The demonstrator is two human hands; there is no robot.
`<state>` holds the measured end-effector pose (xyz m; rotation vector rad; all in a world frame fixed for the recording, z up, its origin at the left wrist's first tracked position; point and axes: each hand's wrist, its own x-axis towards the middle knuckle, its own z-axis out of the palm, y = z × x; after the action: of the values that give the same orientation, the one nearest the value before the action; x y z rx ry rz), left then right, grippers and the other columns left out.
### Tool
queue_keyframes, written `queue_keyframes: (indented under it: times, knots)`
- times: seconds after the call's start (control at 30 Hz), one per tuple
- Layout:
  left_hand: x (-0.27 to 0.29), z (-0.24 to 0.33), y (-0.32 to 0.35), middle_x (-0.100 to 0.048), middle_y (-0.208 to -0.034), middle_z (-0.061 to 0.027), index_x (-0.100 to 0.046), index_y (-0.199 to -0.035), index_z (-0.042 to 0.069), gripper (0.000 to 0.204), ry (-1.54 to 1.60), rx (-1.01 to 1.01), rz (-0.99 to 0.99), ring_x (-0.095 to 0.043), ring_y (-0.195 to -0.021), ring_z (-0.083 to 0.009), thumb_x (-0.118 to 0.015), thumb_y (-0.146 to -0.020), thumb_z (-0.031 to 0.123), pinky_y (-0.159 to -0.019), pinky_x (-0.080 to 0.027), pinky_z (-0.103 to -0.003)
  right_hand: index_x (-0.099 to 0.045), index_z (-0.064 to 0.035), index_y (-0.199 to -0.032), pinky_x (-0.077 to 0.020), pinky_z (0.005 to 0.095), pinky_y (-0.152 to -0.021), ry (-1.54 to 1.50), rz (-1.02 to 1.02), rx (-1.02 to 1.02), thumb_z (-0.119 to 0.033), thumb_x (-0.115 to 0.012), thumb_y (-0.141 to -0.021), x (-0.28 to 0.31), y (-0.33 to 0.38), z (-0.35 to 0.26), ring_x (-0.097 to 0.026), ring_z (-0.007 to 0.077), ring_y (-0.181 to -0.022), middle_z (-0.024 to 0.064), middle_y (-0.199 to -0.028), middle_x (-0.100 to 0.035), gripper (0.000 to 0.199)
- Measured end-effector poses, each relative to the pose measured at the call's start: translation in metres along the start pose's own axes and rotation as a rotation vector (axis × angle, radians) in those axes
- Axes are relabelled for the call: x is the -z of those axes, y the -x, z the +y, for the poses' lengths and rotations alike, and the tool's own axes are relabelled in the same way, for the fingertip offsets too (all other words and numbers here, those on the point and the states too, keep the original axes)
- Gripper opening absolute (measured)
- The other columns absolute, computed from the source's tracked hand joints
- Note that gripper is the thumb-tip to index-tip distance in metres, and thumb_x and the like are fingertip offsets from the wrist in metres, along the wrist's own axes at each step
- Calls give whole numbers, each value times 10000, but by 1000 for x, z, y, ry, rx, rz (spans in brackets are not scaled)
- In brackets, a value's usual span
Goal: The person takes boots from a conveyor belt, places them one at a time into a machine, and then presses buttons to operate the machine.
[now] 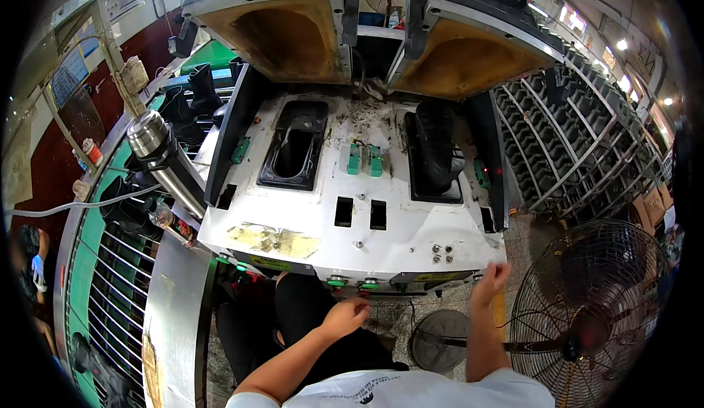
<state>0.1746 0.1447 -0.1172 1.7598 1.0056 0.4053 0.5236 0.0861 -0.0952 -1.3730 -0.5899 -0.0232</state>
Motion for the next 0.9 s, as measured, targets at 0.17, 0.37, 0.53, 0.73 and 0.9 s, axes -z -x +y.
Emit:
queue_keyframes:
  times: [0.17,0.37,0.53,0.73,0.9]
  knots:
    - [-29,2,-44,-665,-924,-185,-650,-1018,36,218,-76,-64,27,-622,-838,-397,-522,-882,148,-731,-493,-434,-368,-125,-797,-285,319,-634,-402,330,-1154,-377,-574,-867,33,17,13,-305,145,-669,18,-762,-311,333]
    - [10,-28,-13,-677,-915,-128,-647,-976,5,194,67,-68,78,-642,-856,-259,-532,-896,139,-774,-490,-352,-326,-124,-743,-246,375,-629,-335,-99,-1042,-365,-561,-861,52,42,55,-221,159,-641,20,-725,-261,356]
    - [97,-117,100,-672,-891,-78,-641,-981,-20,165,482,151,503,-627,-822,-148,-559,-918,109,-780,-508,-288,-430,-80,-740,-324,313,-566,97,-492,-1091,-194,-573,-845,-15,157,22,-314,140,-575,22,-642,-339,211]
    - [210,-207,337,-632,-781,-59,-623,-951,22,91,739,221,1525,-597,-699,-124,-574,-898,78,-653,-502,-261,-457,-23,-716,-367,310,-522,268,-1315,-191,-53,-620,-751,-93,285,-22,-408,138,-547,48,-600,-404,169]
    - [258,-253,557,-555,-958,-34,-484,-1156,98,330,551,163,2318,-547,-790,-118,-621,-863,163,-645,-484,-271,-386,-21,-602,-311,333,-471,450,-1344,133,-37,-588,-733,-134,312,-53,-350,151,-483,69,-519,-321,241]
